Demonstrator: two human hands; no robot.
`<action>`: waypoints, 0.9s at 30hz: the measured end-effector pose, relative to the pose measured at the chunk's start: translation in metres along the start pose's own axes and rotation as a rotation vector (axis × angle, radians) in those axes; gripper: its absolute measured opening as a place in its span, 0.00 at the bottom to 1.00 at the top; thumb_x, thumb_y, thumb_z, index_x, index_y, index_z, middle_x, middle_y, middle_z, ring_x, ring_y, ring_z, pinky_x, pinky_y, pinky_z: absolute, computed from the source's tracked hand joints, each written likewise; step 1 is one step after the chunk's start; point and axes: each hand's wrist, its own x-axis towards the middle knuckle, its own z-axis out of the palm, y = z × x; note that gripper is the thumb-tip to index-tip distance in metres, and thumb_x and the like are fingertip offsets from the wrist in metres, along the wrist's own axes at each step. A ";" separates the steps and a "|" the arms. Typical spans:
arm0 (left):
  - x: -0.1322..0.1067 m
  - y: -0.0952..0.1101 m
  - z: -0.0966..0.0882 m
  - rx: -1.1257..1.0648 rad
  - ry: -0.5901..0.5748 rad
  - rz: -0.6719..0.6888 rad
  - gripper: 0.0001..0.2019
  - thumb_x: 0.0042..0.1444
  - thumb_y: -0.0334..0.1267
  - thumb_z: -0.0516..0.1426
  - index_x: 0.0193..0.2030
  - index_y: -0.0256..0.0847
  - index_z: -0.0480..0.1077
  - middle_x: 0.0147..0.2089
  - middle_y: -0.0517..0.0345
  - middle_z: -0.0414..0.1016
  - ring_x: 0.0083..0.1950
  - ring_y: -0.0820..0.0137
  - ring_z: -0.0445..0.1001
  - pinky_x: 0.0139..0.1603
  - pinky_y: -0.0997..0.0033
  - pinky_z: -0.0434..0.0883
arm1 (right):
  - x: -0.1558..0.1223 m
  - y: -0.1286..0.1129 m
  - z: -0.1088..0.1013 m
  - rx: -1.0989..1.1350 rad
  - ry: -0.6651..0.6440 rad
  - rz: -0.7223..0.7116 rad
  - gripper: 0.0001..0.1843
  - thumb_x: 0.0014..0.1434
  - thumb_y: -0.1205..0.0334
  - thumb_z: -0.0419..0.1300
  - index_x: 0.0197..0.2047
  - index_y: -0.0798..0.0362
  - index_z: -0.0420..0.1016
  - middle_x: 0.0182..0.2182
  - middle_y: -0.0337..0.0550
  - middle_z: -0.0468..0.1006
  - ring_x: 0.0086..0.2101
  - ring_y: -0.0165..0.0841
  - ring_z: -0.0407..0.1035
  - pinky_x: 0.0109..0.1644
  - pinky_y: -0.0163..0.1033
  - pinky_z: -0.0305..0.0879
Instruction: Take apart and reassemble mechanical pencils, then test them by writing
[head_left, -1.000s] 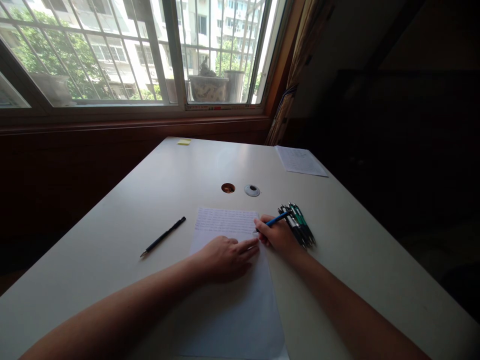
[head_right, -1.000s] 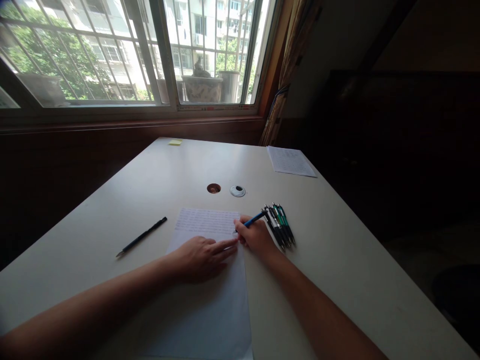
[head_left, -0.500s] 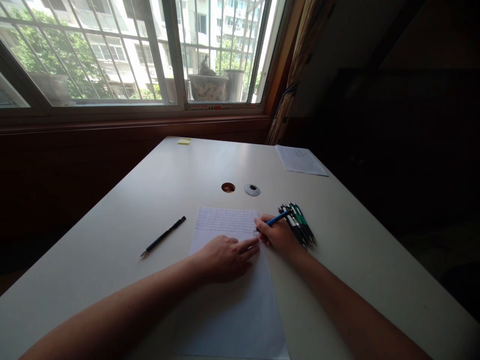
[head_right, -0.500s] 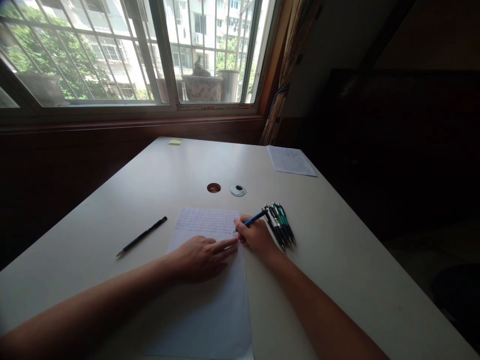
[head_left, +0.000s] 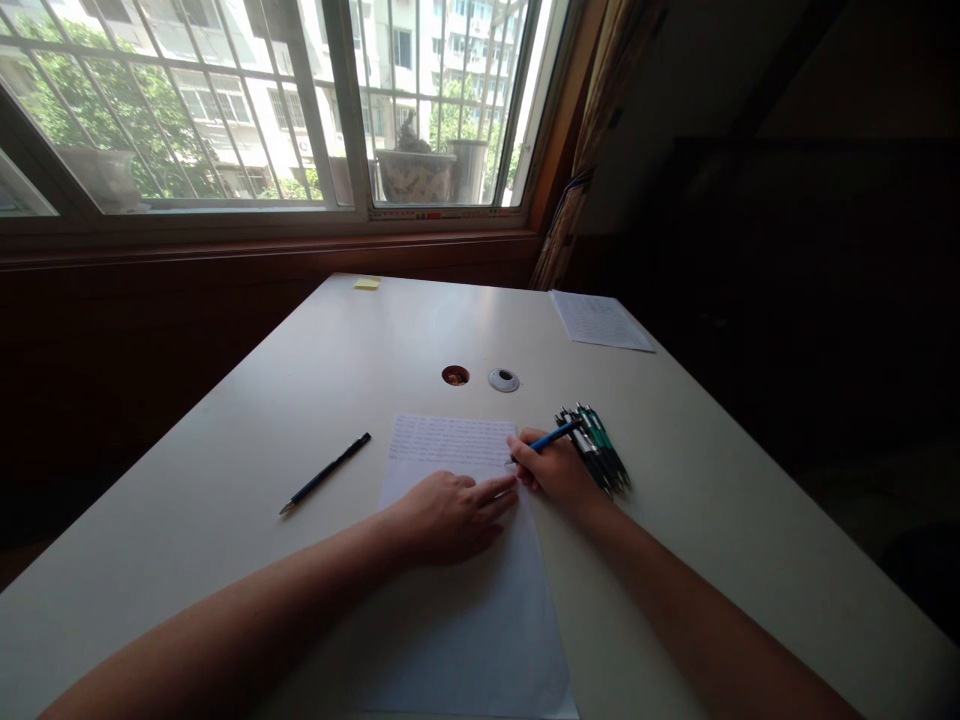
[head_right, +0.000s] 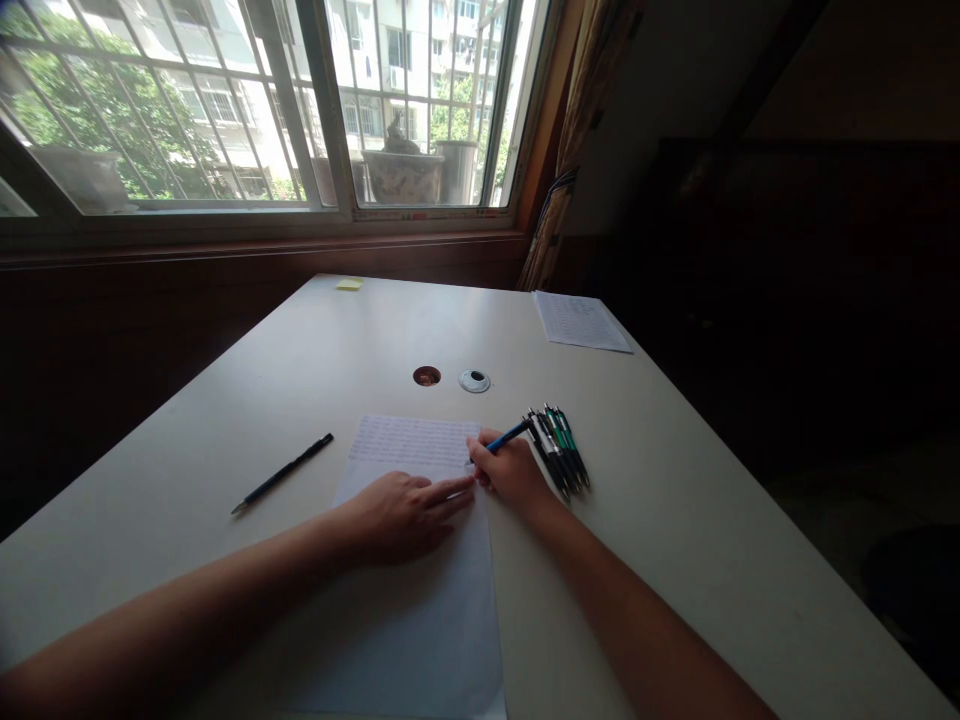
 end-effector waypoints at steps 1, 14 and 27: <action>0.000 0.000 0.000 -0.002 -0.001 0.000 0.23 0.68 0.44 0.45 0.67 0.41 0.57 0.70 0.49 0.58 0.37 0.65 0.78 0.35 0.62 0.74 | 0.000 0.000 0.000 -0.002 0.000 0.000 0.21 0.64 0.50 0.53 0.23 0.52 0.68 0.16 0.36 0.72 0.16 0.28 0.66 0.21 0.31 0.60; 0.000 0.000 -0.002 -0.002 0.010 0.008 0.23 0.67 0.44 0.47 0.67 0.40 0.58 0.69 0.48 0.59 0.36 0.66 0.78 0.34 0.62 0.74 | 0.000 0.000 0.001 0.016 -0.003 -0.001 0.20 0.63 0.51 0.54 0.23 0.52 0.67 0.16 0.37 0.72 0.17 0.29 0.67 0.22 0.32 0.61; 0.000 0.000 -0.001 0.005 -0.004 0.007 0.23 0.68 0.44 0.45 0.67 0.41 0.57 0.69 0.49 0.59 0.37 0.65 0.77 0.35 0.61 0.74 | 0.000 0.002 0.000 0.028 0.014 0.018 0.21 0.63 0.49 0.53 0.23 0.52 0.68 0.15 0.36 0.71 0.14 0.27 0.64 0.17 0.31 0.59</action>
